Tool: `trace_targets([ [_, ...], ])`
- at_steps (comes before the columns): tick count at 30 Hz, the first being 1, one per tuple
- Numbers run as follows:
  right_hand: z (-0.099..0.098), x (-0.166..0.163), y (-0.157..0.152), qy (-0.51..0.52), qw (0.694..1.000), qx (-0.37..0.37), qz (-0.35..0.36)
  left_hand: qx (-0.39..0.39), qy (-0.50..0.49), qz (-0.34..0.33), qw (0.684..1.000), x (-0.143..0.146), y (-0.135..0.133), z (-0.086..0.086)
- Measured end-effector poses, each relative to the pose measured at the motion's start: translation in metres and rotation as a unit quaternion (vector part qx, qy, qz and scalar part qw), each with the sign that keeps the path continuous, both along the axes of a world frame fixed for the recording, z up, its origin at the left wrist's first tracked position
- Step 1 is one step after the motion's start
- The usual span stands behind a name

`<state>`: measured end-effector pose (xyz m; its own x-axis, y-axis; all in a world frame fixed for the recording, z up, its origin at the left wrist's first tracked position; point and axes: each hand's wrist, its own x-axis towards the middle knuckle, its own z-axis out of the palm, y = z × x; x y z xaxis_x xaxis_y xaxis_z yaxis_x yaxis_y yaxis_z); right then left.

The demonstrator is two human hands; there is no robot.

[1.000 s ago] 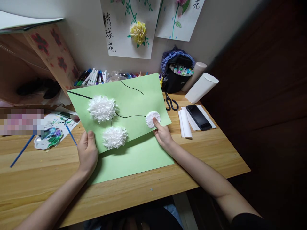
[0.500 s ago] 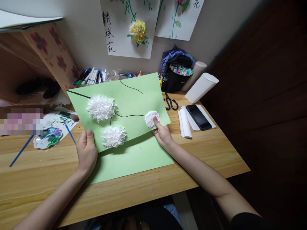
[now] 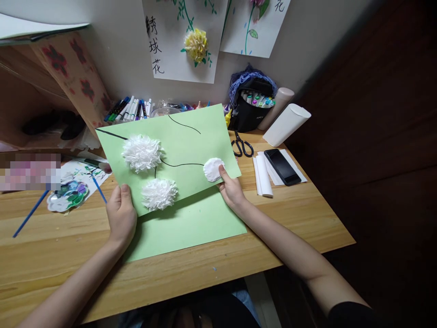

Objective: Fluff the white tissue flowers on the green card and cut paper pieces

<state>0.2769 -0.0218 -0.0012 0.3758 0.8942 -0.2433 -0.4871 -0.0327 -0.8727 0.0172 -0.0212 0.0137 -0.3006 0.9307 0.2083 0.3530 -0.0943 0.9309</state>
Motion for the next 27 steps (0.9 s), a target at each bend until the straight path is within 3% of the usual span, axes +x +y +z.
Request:
trace_targets([
  [5,0.0041,-0.0010,-0.0019,0.030,0.999,0.002,0.014,0.000,-0.010,0.010,1.000,-0.0010,0.0014,-0.0010],
  [9,0.0062,-0.0036,-0.0047,0.000,0.998,-0.010,0.056,0.004,-0.024,0.020,0.999,-0.0020,0.0013,-0.0024],
  [17,0.0025,-0.0042,-0.0070,-0.053,0.996,-0.006,0.073,0.003,-0.021,0.021,1.000,-0.0010,0.0020,-0.0012],
  [27,0.0069,0.0036,-0.0039,-0.056,0.997,0.003,0.051,0.011,-0.011,0.019,1.000,-0.0028,0.0014,-0.0037],
])
